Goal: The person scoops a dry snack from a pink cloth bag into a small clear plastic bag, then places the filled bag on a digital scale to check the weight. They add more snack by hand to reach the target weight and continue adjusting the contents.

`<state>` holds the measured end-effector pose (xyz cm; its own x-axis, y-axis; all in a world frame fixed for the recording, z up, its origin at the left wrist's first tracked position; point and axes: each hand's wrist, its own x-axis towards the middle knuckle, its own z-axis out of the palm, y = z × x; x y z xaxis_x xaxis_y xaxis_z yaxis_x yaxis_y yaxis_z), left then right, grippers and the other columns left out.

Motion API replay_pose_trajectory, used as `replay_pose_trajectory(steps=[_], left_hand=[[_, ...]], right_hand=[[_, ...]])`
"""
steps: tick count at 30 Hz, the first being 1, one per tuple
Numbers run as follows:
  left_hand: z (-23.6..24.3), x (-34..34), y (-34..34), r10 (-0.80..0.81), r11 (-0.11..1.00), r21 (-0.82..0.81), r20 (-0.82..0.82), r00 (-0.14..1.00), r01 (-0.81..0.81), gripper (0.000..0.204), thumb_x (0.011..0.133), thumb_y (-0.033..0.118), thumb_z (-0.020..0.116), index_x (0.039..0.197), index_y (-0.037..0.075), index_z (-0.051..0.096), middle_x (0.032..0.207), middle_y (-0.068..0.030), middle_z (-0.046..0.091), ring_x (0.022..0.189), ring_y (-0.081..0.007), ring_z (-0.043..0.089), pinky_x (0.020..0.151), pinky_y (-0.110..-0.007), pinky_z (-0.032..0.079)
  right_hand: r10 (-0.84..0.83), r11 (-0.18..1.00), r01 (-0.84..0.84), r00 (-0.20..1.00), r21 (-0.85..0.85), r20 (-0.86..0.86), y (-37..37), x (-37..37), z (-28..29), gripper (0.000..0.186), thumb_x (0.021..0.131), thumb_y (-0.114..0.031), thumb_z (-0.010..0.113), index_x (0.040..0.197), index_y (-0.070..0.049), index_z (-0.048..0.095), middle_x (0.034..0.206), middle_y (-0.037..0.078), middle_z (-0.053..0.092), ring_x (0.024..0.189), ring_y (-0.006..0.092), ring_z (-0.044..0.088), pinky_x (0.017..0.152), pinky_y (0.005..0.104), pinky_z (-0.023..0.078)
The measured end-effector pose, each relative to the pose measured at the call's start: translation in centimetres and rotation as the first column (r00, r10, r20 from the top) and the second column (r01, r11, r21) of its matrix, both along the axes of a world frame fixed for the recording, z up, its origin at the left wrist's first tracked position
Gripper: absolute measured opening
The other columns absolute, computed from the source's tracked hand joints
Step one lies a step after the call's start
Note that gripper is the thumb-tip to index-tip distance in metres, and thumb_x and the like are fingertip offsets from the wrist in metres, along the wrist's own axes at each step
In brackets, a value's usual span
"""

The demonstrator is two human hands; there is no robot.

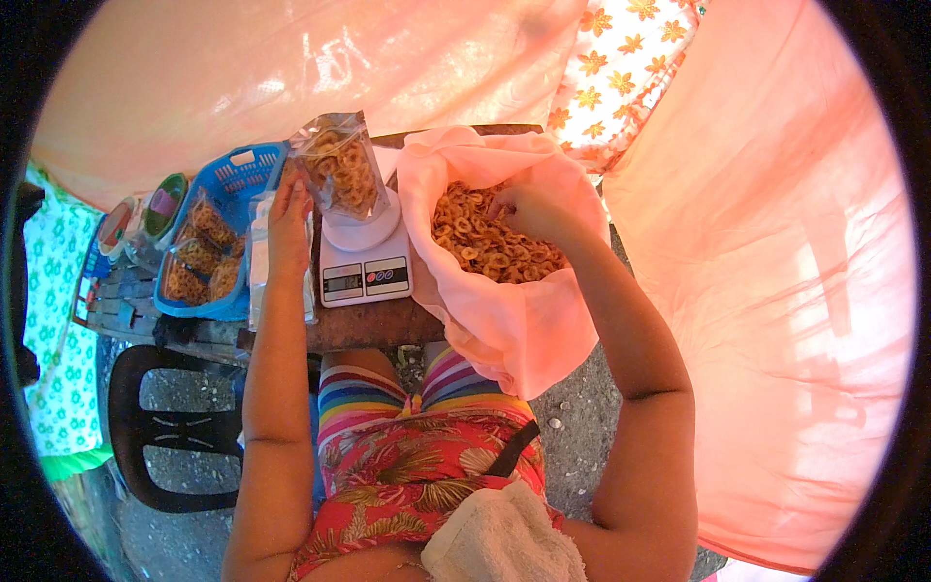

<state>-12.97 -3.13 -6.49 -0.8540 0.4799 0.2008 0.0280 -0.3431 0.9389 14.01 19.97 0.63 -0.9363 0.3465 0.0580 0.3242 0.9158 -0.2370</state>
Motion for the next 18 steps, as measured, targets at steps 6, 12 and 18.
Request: replay_pose_trajectory(steps=[6,12,18], left_hand=[[-0.4,0.2,0.1,-0.019,0.999,0.029,-0.001,1.000,0.019,0.043,0.099,0.031,0.060,0.135,0.008,0.056,0.118,0.0007,0.061,0.098,-0.0096,0.052,0.089,-0.029,0.042],[-0.5,-0.1,0.3,0.017,0.999,-0.034,-0.045,0.999,-0.018,0.047,0.099,0.035,0.058,0.135,0.005,0.054,0.124,-0.0019,0.059,0.110,-0.0135,0.053,0.097,-0.031,0.040],[-0.6,-0.1,0.8,-0.015,1.000,0.012,-0.029,0.999,0.015,0.040,0.099,0.032,0.058,0.131,0.007,0.056,0.125,-0.0021,0.059,0.113,-0.0137,0.053,0.096,-0.030,0.040]], right_hand=[[-0.075,0.986,0.094,0.988,-0.138,0.134,-0.8,-1.7,-2.0,0.017,0.079,-0.006,0.065,0.094,-0.007,0.074,0.093,0.015,0.072,0.088,0.0290,0.068,0.078,0.0387,0.052],[-0.124,0.989,0.127,0.991,0.075,-0.045,-2.9,-2.4,3.5,0.014,0.081,-0.013,0.065,0.087,-0.003,0.073,0.085,0.016,0.070,0.082,0.0293,0.068,0.076,0.0388,0.051],[0.208,0.977,-0.205,0.872,0.054,-0.444,-3.4,-12.4,9.5,0.016,0.084,-0.016,0.068,0.094,-0.004,0.070,0.091,0.014,0.065,0.082,0.0276,0.064,0.073,0.0351,0.050]])
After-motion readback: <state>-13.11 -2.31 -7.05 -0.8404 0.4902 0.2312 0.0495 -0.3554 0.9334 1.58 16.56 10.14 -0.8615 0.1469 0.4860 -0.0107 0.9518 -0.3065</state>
